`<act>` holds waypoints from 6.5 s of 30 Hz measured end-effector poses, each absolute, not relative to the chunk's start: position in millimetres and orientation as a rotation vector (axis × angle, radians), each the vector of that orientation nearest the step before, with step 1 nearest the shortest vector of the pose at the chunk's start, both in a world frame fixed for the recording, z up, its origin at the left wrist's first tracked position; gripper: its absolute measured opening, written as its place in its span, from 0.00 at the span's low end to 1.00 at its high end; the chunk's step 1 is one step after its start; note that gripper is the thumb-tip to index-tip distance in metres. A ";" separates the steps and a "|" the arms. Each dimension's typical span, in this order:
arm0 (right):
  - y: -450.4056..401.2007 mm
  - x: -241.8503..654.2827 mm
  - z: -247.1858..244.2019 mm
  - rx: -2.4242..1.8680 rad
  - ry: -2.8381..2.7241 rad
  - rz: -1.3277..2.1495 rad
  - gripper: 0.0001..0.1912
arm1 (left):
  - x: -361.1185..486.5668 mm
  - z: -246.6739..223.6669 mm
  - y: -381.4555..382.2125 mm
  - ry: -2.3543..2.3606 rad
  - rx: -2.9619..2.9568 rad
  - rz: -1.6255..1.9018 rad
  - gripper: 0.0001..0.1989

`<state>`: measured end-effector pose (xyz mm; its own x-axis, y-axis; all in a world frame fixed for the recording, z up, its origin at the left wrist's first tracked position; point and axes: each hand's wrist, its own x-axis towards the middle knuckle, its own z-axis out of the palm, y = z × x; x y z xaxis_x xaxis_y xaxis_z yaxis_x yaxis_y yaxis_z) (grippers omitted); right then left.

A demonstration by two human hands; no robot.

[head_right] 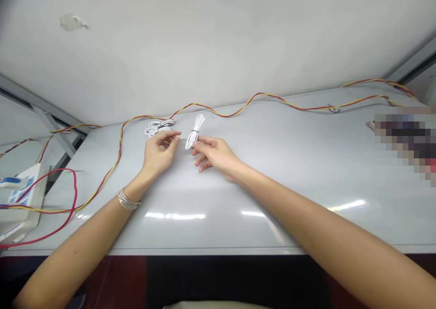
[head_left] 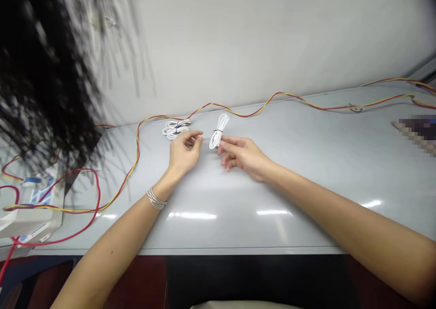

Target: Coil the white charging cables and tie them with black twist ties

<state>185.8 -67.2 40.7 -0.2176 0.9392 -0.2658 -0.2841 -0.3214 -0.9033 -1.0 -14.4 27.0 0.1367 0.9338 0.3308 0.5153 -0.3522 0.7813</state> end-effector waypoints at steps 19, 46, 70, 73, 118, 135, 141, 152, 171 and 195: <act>-68.7 189.7 35.0 -1.291 -1.201 1.488 0.09 | 0.3 29.0 -11.8 1.648 2.327 0.772 0.10; -70.3 186.4 28.8 -1.248 -1.400 1.343 0.22 | 10.7 31.0 -27.5 0.970 1.719 1.085 0.09; -68.6 186.7 20.0 -1.217 -1.363 1.186 0.19 | 14.0 38.0 -36.0 1.048 1.960 1.242 0.08; -68.5 185.2 18.1 -1.158 -1.331 1.161 0.18 | 16.1 39.9 -37.0 1.022 1.628 1.111 0.09; -66.8 187.9 23.3 -1.250 -1.575 0.972 0.31 | 14.2 40.3 -34.9 0.759 1.321 1.081 0.04; -62.3 193.0 22.5 -1.414 -1.785 0.617 0.06 | 6.0 51.0 -27.1 0.798 1.259 1.287 0.14; -60.7 194.8 22.3 -1.442 -1.716 0.646 0.11 | 7.6 39.5 -21.0 1.114 1.204 1.234 0.16; -65.2 190.4 23.5 -1.370 -1.693 0.779 0.16 | 11.8 38.8 -31.5 1.038 1.446 1.079 0.18; -68.2 190.0 25.1 -1.238 -1.747 0.851 0.10 | 14.1 33.3 -30.5 0.855 1.235 0.884 0.20; -69.9 192.8 28.9 -1.222 -1.898 0.941 0.17 | 18.0 35.4 -37.2 0.759 1.253 0.974 0.18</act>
<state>192.8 -69.9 28.9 -0.3265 0.9319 0.1580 0.4385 0.2974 -0.8481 18.0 -37.2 35.4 0.4153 0.9086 0.0446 -0.1787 0.0335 0.9833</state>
